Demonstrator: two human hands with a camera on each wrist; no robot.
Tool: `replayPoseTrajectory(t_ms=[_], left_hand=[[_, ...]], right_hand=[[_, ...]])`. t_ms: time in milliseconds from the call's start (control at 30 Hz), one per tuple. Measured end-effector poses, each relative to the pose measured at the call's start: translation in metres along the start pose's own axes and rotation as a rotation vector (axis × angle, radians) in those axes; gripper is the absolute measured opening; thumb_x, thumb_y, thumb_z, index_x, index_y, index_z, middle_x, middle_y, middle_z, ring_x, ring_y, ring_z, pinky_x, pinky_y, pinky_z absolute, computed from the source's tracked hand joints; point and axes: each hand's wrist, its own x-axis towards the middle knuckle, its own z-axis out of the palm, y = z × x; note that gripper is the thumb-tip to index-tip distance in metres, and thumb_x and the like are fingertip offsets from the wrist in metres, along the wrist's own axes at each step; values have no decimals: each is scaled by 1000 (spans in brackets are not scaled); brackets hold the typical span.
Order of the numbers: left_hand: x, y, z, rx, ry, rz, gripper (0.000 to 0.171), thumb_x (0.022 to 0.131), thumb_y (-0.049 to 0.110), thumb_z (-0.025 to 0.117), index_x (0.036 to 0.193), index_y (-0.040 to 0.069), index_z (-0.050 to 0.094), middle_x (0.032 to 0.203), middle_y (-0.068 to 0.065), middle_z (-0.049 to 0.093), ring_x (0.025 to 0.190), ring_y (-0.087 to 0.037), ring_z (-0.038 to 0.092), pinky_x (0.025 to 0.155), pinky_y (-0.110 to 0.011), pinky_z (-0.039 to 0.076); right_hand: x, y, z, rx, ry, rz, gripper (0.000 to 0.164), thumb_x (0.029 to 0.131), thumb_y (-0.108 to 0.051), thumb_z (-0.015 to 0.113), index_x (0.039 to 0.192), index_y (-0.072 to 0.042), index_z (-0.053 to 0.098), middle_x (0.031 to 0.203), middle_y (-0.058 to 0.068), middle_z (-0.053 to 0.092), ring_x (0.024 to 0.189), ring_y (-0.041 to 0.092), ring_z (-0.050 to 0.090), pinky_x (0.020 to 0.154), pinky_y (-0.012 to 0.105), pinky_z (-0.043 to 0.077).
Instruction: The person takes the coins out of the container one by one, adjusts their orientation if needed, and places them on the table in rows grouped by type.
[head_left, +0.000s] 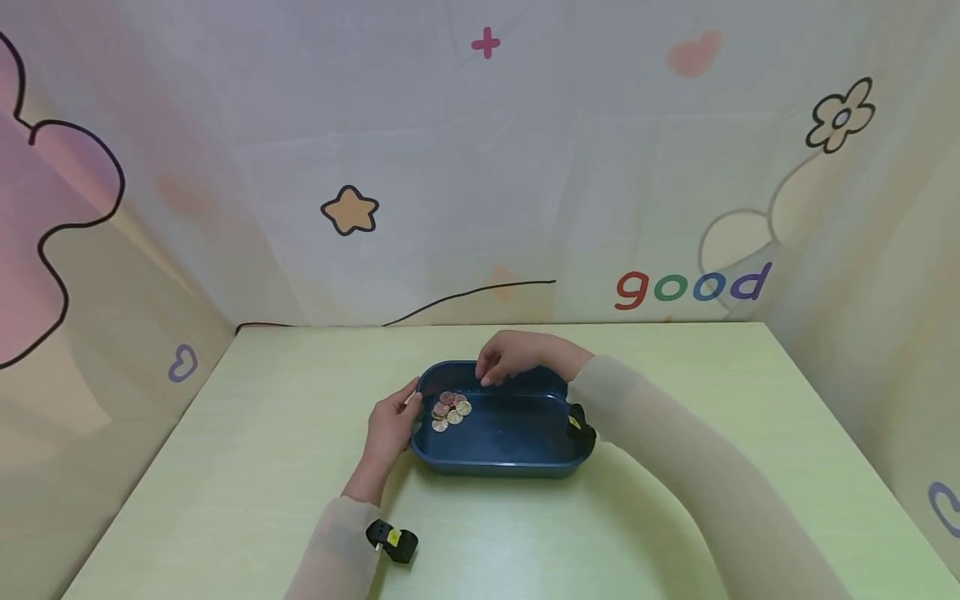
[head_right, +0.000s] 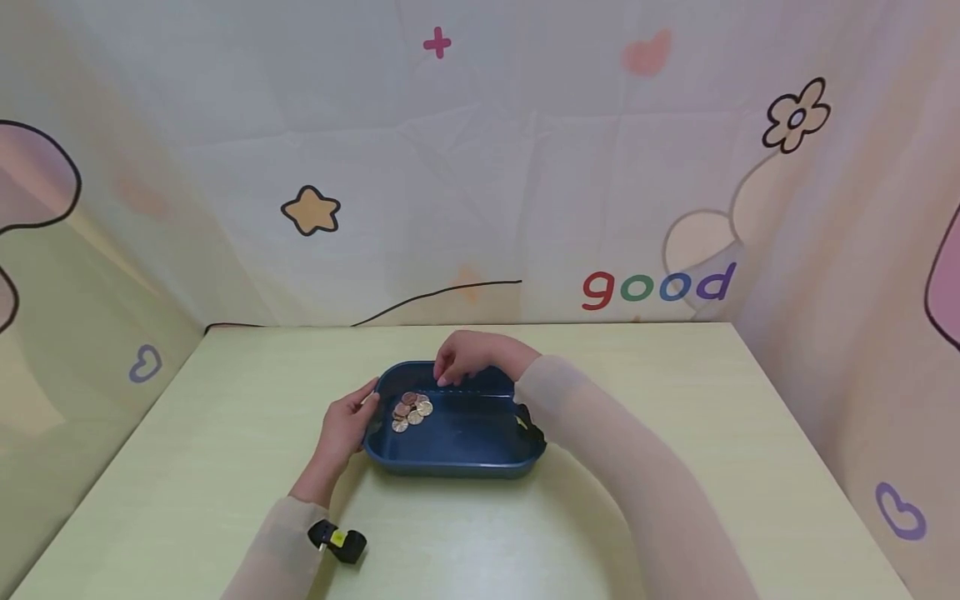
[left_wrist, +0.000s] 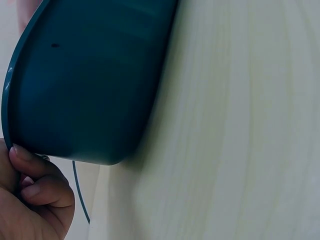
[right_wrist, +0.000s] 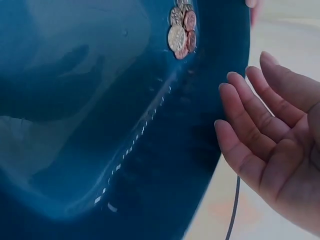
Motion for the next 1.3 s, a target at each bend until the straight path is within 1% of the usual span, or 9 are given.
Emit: replayPoseTrajectory(t_ms=[267, 400, 567, 700, 867, 1067, 1300], left_hand=[[0, 1, 2, 3, -14, -15, 43, 105, 19, 55, 147, 11, 56, 70, -2, 50, 42, -7, 35, 44, -19, 36], [-2, 2, 2, 2, -11, -4, 43, 105, 18, 54, 146, 8, 56, 68, -1, 48, 42, -7, 34, 43, -19, 35], [-3, 3, 2, 5, -8, -4, 42, 105, 18, 55, 146, 8, 57, 67, 0, 48, 41, -7, 34, 43, -18, 35], [-2, 3, 2, 0, -7, -8, 42, 104, 18, 56, 146, 10, 57, 68, -2, 49, 41, -7, 34, 43, -19, 34], [-2, 2, 2, 3, -1, 10, 42, 104, 17, 55, 145, 8, 58, 67, -4, 51, 39, -6, 33, 42, -19, 34], [-3, 0, 1, 11, 6, 28, 42, 104, 17, 55, 144, 8, 59, 66, -3, 52, 39, -5, 34, 41, -19, 35], [-3, 1, -1, 13, 11, 26, 41, 104, 17, 55, 144, 8, 59, 70, -8, 57, 39, -6, 35, 42, -20, 36]], right_hand=[[16, -4, 14, 7, -78, 65, 28, 100, -7, 61, 126, 1, 69, 126, 16, 71, 106, 23, 72, 94, 36, 59], [24, -4, 23, -14, -87, 85, 30, 100, -7, 61, 128, 0, 68, 128, 17, 71, 109, 23, 71, 95, 36, 59], [30, -3, 33, -21, -67, 115, 29, 99, -6, 62, 127, -2, 70, 124, 16, 72, 102, 22, 71, 92, 36, 60], [31, -4, 39, -30, -55, 129, 30, 99, -4, 61, 129, -2, 69, 122, 16, 72, 98, 21, 71, 93, 38, 60], [34, -4, 46, -31, -14, 130, 30, 98, -4, 63, 128, -2, 70, 117, 16, 75, 95, 21, 72, 87, 34, 60], [39, -3, 52, -55, 42, 107, 26, 97, -8, 67, 121, -1, 71, 109, 16, 75, 89, 21, 73, 78, 30, 58], [44, -5, 55, -116, 96, 67, 19, 95, -8, 69, 113, -2, 73, 101, 14, 76, 77, 16, 70, 70, 24, 53]])
